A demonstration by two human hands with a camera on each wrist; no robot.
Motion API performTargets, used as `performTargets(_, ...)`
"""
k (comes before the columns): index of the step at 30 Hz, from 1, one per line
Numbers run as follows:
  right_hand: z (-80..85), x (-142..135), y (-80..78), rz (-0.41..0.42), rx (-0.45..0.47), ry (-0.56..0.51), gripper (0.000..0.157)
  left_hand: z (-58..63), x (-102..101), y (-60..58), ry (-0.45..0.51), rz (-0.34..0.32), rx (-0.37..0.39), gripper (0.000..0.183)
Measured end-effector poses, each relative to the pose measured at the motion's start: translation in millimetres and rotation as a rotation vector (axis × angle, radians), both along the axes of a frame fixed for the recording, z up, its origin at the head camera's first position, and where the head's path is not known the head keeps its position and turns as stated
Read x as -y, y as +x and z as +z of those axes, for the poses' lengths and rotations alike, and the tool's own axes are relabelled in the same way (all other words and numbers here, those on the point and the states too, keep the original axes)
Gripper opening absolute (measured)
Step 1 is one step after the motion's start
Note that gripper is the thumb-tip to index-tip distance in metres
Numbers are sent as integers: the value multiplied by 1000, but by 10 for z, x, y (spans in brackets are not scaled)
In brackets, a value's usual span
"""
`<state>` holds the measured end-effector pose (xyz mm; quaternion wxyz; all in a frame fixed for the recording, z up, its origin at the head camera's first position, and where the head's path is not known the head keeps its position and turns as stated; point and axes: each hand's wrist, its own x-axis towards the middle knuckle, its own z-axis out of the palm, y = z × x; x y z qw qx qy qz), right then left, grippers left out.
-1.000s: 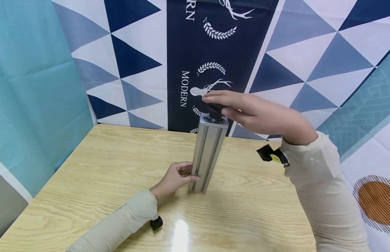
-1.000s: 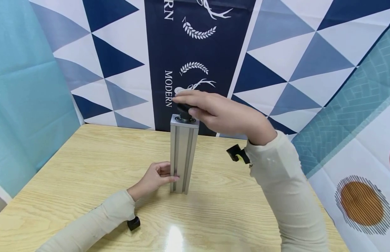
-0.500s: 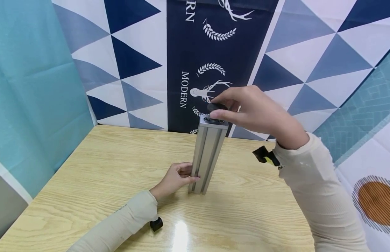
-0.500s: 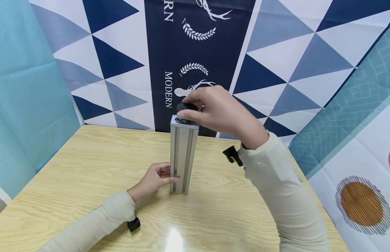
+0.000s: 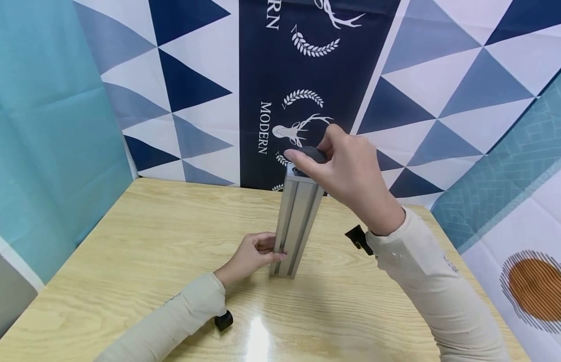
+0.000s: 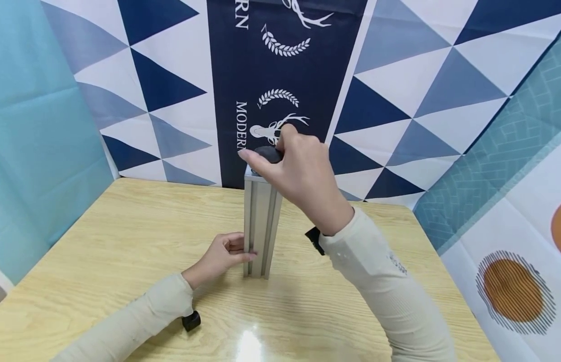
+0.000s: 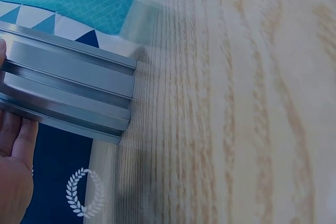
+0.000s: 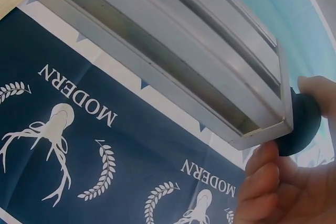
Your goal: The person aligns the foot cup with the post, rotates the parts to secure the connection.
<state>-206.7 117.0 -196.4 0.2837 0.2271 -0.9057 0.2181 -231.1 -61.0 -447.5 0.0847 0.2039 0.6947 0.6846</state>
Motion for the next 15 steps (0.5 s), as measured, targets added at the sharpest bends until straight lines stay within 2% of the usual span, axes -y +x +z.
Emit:
performTargets(5,34,0,8,-22,15,26,59,10,-4,-4,-10,12,13,44)
performTargets(9,116,-57,19,8,94,82,55,0,1,-4,-10,14,16,45)
performTargets(12,228,-160,7,139,180,169,48,-5,2,-5,-12,10,16,47)
performTargets(15,354,-283,-29,346,267,302,42,-4,-1,-5,-18,7,12,50)
